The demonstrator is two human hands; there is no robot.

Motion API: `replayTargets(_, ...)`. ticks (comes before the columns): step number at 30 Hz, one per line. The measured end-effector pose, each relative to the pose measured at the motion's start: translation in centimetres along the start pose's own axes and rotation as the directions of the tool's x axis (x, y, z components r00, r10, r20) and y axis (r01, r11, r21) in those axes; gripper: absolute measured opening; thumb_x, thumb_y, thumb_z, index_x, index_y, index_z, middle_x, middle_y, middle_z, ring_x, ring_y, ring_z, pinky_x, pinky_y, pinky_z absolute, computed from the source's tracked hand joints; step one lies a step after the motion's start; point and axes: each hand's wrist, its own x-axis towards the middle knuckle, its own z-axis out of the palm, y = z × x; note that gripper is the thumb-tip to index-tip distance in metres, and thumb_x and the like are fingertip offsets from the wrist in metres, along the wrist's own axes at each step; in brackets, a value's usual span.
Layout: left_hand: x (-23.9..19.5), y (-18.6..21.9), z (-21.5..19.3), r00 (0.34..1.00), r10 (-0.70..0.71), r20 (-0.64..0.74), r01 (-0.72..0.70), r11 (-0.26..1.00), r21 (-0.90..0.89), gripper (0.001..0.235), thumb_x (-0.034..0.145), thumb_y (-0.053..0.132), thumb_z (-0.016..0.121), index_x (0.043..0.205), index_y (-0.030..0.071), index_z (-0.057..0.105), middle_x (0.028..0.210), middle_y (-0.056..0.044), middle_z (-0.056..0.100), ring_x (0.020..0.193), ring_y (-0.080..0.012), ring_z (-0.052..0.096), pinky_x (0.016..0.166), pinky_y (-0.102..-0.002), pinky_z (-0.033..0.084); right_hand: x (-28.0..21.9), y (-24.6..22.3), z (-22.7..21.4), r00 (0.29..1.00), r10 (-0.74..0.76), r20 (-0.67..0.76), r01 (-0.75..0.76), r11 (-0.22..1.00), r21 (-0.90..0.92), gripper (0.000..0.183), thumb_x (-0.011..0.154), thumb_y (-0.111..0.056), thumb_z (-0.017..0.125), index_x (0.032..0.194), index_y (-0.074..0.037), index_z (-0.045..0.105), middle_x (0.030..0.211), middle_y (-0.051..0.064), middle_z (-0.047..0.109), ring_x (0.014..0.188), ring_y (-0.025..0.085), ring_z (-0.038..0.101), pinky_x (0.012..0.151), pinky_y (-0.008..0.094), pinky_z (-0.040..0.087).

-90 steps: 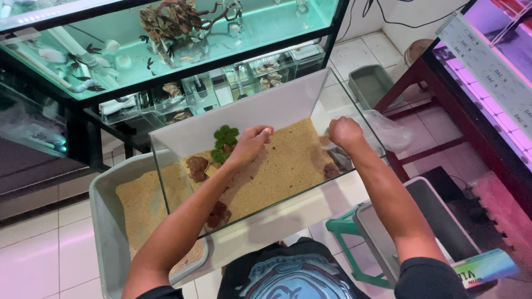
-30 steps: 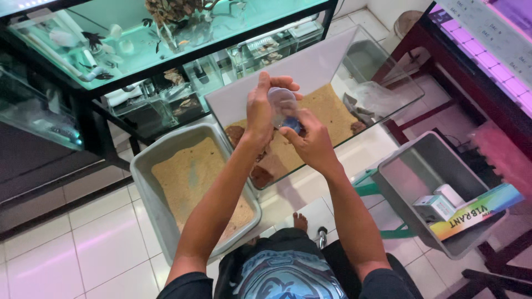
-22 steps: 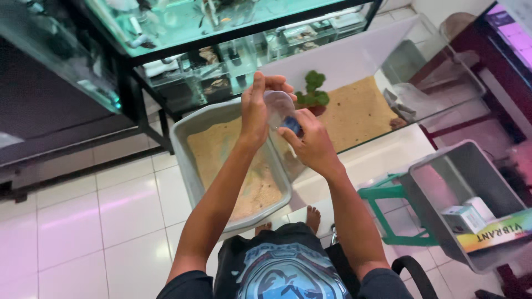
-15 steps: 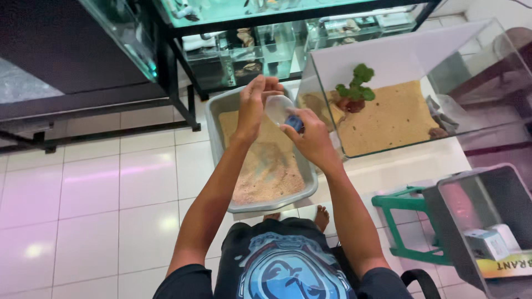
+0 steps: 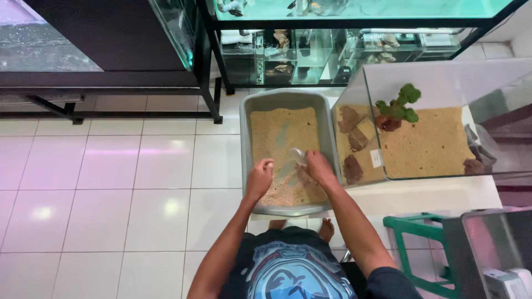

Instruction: The person prepares an aquarium by scooping sand from a bin and spreading it onto the floor of the tank.

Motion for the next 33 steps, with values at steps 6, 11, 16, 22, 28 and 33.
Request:
replayTargets(6,-4.0,-0.3,0.5,0.899,0.435,-0.059,-0.418,0.889,0.187,0.029,0.106,0.016,0.049,0.13,0.016,0.065,0.122,-0.005,0.066,0.12,-0.0275,0.066,0.103,-0.042,0.051,-0.2,-2.8,1.1,0.977,-0.032,0.209,0.005,0.992,0.129,0.059,0.086,-0.042,0.079,0.129,-0.006,0.06,0.12,0.022,0.067,0.115,0.043,0.069,0.09,0.052,0.06)
replayTargets(11,-5.2,-0.6,0.4,0.856,0.471,-0.213,-0.451,0.882,0.135,0.033,0.103,0.007,0.048,0.131,0.011,0.064,0.122,-0.009,0.065,0.116,-0.0319,0.066,0.101,-0.044,0.054,4.6,-3.9,-1.4,0.994,-0.071,0.089,0.049,0.973,0.225,0.058,0.089,-0.042,0.075,0.123,0.003,0.062,0.115,0.031,0.068,0.112,0.05,0.067,0.093,0.059,0.057)
replayTargets(16,-5.5,-1.1,0.1,0.828,0.352,-0.436,-0.404,0.914,-0.03,0.031,0.105,0.011,0.049,0.131,0.006,0.065,0.12,-0.015,0.066,0.112,-0.0355,0.067,0.098,-0.044,0.054,13.1,-2.6,-2.7,0.999,0.038,-0.017,-0.035,0.989,0.141,0.057,0.089,-0.041,0.077,0.118,0.006,0.064,0.11,0.032,0.069,0.107,0.05,0.07,0.09,0.059,0.058)
replayTargets(22,-6.5,0.4,-0.8,0.815,0.253,-0.521,-0.41,0.887,-0.211,0.036,0.106,0.019,0.045,0.132,0.001,0.064,0.125,-0.022,0.066,0.117,-0.0416,0.065,0.102,-0.047,0.054,18.1,-5.4,-0.4,0.998,0.05,-0.025,-0.049,0.998,0.045,0.064,0.088,-0.052,0.074,0.113,0.006,0.061,0.107,0.03,0.068,0.103,0.052,0.07,0.083,0.059,0.06)
replayTargets(28,-6.4,-0.3,-0.6,0.853,0.207,-0.479,-0.41,0.833,-0.371,0.043,0.106,0.03,0.047,0.135,0.002,0.062,0.129,-0.02,0.065,0.122,-0.0358,0.065,0.106,-0.045,0.053,15.7,-9.4,1.8,0.97,-0.244,0.005,0.244,0.965,-0.097,0.033,0.092,-0.018,0.066,0.117,0.0,0.056,0.112,0.025,0.063,0.101,0.05,0.071,0.081,0.053,0.062)
replayTargets(33,-6.4,0.1,-0.8,0.878,0.227,-0.421,-0.406,0.818,-0.406,0.05,0.106,0.037,0.046,0.136,0.0,0.061,0.132,-0.02,0.064,0.126,-0.0347,0.063,0.109,-0.045,0.05,18.4,-5.7,4.1,0.94,-0.276,0.202,0.317,0.925,-0.21,0.06,0.076,-0.029,0.087,0.126,-0.004,0.065,0.124,0.02,0.063,0.129,0.044,0.058,0.091,0.055,0.061)
